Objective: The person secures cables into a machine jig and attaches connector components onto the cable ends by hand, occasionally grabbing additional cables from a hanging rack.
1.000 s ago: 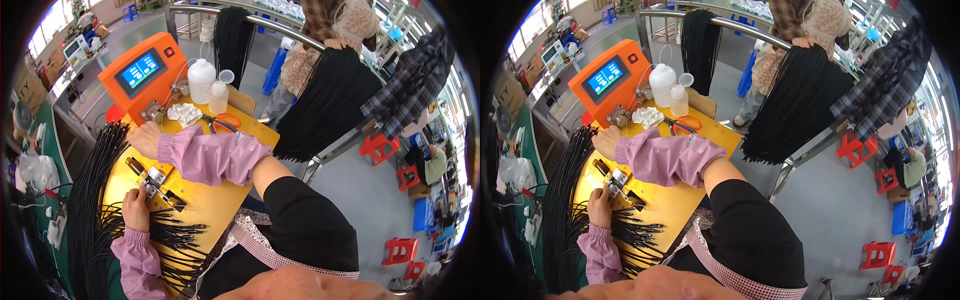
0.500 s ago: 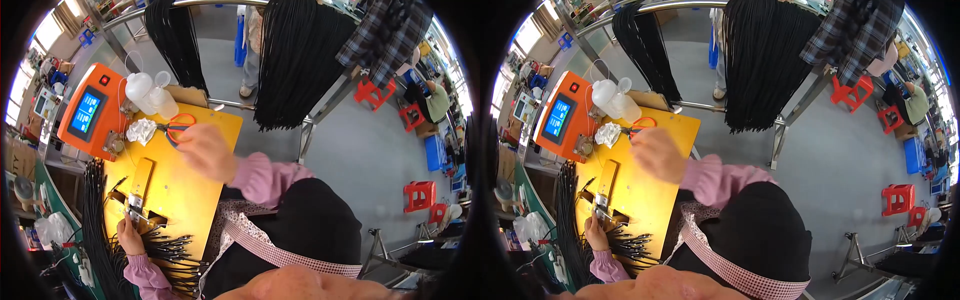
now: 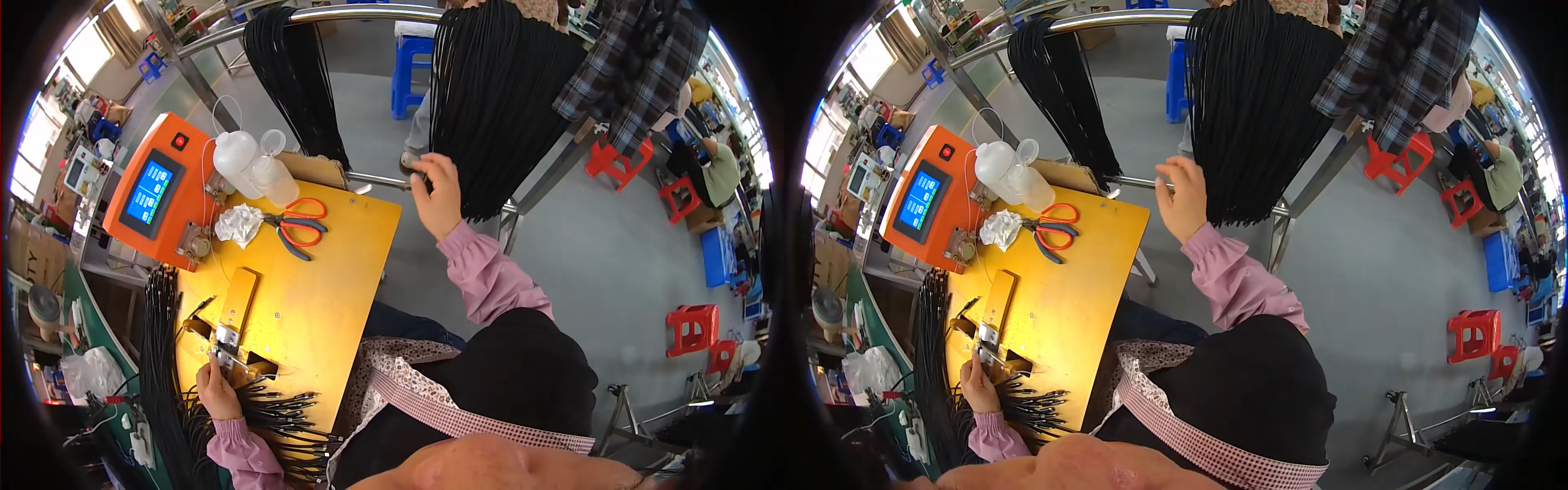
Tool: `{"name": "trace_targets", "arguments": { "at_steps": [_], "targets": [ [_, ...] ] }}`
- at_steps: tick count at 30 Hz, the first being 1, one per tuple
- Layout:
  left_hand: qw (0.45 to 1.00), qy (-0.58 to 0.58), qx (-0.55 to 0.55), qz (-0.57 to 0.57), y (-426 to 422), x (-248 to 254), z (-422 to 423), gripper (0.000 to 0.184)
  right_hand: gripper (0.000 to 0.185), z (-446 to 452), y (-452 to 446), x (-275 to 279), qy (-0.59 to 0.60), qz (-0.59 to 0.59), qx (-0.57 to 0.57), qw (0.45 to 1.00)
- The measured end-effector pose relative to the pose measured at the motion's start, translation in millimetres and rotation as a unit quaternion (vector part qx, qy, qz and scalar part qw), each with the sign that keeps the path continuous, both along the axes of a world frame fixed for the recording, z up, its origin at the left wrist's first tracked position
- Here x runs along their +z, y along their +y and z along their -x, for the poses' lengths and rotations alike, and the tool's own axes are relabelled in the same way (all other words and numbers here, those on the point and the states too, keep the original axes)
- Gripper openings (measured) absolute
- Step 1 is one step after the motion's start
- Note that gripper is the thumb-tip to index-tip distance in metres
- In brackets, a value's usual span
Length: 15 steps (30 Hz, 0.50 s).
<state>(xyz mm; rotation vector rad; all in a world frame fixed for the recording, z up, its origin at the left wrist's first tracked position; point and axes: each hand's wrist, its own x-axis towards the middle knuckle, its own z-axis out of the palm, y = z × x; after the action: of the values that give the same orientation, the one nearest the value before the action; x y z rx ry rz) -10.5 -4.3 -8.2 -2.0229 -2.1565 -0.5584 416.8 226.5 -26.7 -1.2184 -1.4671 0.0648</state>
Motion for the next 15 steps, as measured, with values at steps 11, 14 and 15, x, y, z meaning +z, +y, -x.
{"name": "trace_targets", "arguments": {
  "at_steps": [11, 14, 15],
  "targets": [
    [1.000, -0.025, 0.007, -0.014, 0.1, -2.7, -2.0, 0.040, 0.030, -44.0, 51.4, 56.5, -0.117, -0.145, -0.121, 0.975],
    [0.999, -0.025, 0.021, -0.019, -1.3, -0.2, -1.5, 0.041, 0.032, -52.1, 71.0, 100.1, -0.018, -0.197, -0.112, 0.974],
    [0.999, -0.022, 0.018, -0.025, -1.2, -1.0, -1.3, 0.041, 0.033, -47.6, 71.7, 112.2, 0.031, -0.190, -0.093, 0.977]
  ]
}}
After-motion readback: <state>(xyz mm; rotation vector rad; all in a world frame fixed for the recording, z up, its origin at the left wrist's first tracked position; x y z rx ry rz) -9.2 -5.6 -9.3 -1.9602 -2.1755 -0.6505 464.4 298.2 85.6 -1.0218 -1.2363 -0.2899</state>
